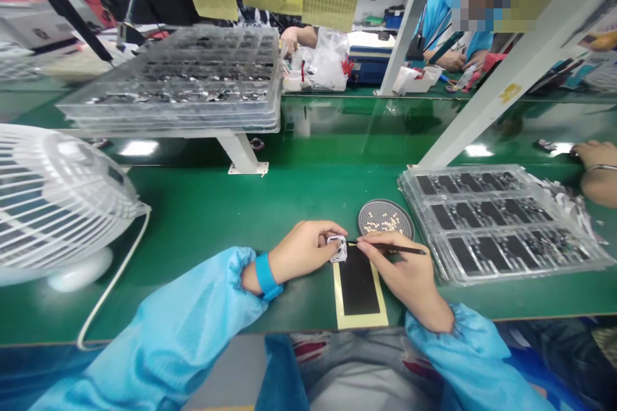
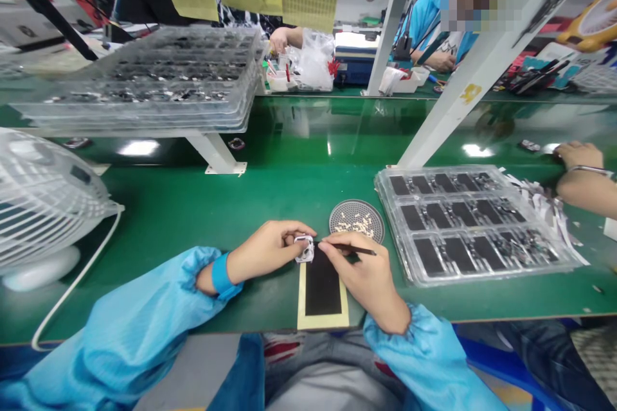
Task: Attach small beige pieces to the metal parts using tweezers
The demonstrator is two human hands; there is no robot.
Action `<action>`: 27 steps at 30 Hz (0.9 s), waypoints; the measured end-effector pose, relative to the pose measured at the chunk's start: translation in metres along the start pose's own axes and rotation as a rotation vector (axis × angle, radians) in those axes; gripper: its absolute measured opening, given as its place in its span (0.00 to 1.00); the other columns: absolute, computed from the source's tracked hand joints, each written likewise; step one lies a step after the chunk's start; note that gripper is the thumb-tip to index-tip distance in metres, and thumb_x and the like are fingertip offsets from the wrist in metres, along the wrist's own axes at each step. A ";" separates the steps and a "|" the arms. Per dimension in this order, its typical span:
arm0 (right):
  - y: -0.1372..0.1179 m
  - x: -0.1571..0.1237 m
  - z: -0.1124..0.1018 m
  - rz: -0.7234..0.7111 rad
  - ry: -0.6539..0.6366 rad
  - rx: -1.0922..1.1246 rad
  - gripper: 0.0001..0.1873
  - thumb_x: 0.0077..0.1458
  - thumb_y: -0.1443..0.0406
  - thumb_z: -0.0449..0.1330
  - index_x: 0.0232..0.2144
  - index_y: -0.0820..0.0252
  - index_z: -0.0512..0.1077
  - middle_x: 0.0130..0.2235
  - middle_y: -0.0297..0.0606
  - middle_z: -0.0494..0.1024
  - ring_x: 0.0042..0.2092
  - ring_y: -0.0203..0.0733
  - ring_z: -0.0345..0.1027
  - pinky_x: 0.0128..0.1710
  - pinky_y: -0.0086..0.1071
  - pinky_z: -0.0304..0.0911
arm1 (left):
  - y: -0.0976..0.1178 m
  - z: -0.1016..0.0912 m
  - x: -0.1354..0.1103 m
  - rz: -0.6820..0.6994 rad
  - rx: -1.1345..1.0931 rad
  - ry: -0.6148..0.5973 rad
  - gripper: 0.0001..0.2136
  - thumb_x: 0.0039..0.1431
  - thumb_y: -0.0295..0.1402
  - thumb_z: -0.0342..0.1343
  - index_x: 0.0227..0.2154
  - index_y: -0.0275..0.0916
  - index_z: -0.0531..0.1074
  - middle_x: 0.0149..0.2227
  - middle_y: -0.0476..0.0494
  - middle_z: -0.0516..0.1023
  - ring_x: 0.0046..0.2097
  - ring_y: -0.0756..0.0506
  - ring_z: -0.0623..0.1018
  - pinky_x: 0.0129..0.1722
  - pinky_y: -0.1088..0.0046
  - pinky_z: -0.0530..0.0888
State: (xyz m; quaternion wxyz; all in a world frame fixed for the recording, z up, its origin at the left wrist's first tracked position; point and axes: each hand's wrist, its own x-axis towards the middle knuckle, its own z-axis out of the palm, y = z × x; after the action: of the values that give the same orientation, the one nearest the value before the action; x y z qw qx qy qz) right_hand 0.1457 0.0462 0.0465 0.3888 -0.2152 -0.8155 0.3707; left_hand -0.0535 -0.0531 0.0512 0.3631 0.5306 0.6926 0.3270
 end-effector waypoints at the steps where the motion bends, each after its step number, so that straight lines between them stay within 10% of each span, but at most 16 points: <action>1: 0.001 0.000 0.000 0.001 -0.002 0.004 0.04 0.57 0.67 0.67 0.37 0.55 0.79 0.37 0.34 0.82 0.37 0.36 0.77 0.36 0.27 0.73 | 0.000 0.000 0.000 -0.003 0.001 0.001 0.12 0.60 0.35 0.54 0.44 0.45 0.78 0.26 0.51 0.78 0.26 0.49 0.72 0.27 0.74 0.63; 13: -0.006 -0.002 0.003 -0.222 -0.087 -0.084 0.10 0.58 0.73 0.65 0.41 0.56 0.73 0.39 0.34 0.80 0.43 0.38 0.74 0.46 0.35 0.70 | -0.001 0.000 0.000 0.011 0.009 -0.005 0.15 0.57 0.33 0.56 0.47 0.47 0.77 0.29 0.52 0.79 0.28 0.49 0.74 0.28 0.74 0.65; 27: 0.001 -0.009 -0.001 -0.117 -0.049 0.074 0.12 0.57 0.74 0.65 0.41 0.56 0.74 0.42 0.36 0.80 0.46 0.39 0.75 0.48 0.37 0.71 | 0.000 -0.002 -0.002 0.030 0.024 -0.030 0.16 0.58 0.33 0.56 0.49 0.49 0.77 0.31 0.52 0.80 0.29 0.49 0.75 0.30 0.75 0.67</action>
State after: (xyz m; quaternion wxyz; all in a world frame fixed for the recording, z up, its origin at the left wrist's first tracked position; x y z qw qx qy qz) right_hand 0.1516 0.0415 0.0420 0.3974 -0.1438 -0.8218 0.3822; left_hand -0.0546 -0.0554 0.0529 0.3622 0.5503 0.6828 0.3158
